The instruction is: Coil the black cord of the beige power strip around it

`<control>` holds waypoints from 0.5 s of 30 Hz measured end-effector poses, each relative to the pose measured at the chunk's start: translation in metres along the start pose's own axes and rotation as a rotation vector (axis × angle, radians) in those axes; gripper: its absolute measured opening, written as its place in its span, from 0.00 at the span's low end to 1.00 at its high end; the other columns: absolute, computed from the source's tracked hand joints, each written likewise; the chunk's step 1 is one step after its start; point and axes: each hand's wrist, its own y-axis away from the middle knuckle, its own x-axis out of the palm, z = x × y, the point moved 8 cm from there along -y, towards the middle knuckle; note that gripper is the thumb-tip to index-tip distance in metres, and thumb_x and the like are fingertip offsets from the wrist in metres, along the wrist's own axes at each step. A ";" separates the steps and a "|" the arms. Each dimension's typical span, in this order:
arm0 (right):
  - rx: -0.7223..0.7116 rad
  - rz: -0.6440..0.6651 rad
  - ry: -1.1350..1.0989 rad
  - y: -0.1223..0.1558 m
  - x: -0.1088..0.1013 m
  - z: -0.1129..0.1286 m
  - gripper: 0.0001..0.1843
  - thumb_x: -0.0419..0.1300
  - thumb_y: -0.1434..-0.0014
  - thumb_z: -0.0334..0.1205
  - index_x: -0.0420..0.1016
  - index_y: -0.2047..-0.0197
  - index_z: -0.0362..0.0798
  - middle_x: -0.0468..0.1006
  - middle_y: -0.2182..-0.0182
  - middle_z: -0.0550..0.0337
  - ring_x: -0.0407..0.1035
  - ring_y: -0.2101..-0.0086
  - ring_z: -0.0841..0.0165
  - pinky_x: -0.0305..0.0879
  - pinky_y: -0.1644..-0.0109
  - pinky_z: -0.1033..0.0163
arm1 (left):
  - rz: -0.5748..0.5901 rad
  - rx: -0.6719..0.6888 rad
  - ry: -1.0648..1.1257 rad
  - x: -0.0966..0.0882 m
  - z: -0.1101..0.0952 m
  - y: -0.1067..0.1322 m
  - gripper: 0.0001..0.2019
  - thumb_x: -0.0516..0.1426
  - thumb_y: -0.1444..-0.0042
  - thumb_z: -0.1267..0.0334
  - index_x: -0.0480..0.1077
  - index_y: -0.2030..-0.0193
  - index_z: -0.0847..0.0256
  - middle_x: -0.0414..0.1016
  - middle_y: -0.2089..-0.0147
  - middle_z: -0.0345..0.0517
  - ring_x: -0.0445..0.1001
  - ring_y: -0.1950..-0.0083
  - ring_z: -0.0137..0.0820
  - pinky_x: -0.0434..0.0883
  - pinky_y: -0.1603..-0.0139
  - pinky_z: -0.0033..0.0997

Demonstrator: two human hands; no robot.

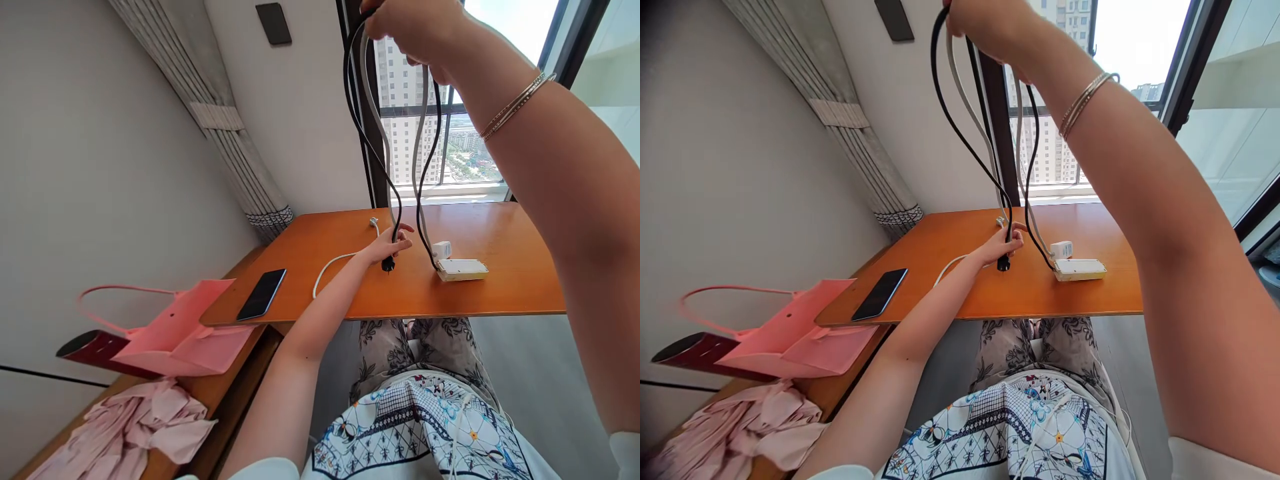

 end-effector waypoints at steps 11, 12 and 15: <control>-0.459 0.194 0.700 0.016 0.045 0.045 0.34 0.64 0.46 0.26 0.64 0.36 0.40 0.60 0.62 0.65 0.68 0.59 0.76 0.42 0.80 0.87 | -0.116 0.117 -0.055 0.084 0.015 -0.026 0.39 0.74 0.63 0.58 0.72 0.40 0.54 0.76 0.49 0.45 0.64 0.74 0.18 0.64 0.71 0.25; -0.484 0.202 0.724 0.017 0.044 0.048 0.35 0.63 0.46 0.24 0.65 0.36 0.41 0.61 0.65 0.68 0.67 0.64 0.79 0.41 0.81 0.87 | -0.125 0.105 -0.064 0.087 0.017 -0.029 0.32 0.74 0.61 0.56 0.76 0.46 0.58 0.78 0.54 0.44 0.67 0.72 0.20 0.66 0.69 0.26; -0.565 0.244 0.762 0.020 0.032 0.056 0.36 0.60 0.49 0.15 0.71 0.38 0.45 0.62 0.73 0.77 0.56 0.80 0.91 0.28 0.83 0.88 | -0.168 0.040 -0.130 0.079 0.027 -0.034 0.16 0.69 0.53 0.52 0.78 0.69 0.64 0.76 0.73 0.42 0.71 0.72 0.26 0.67 0.68 0.27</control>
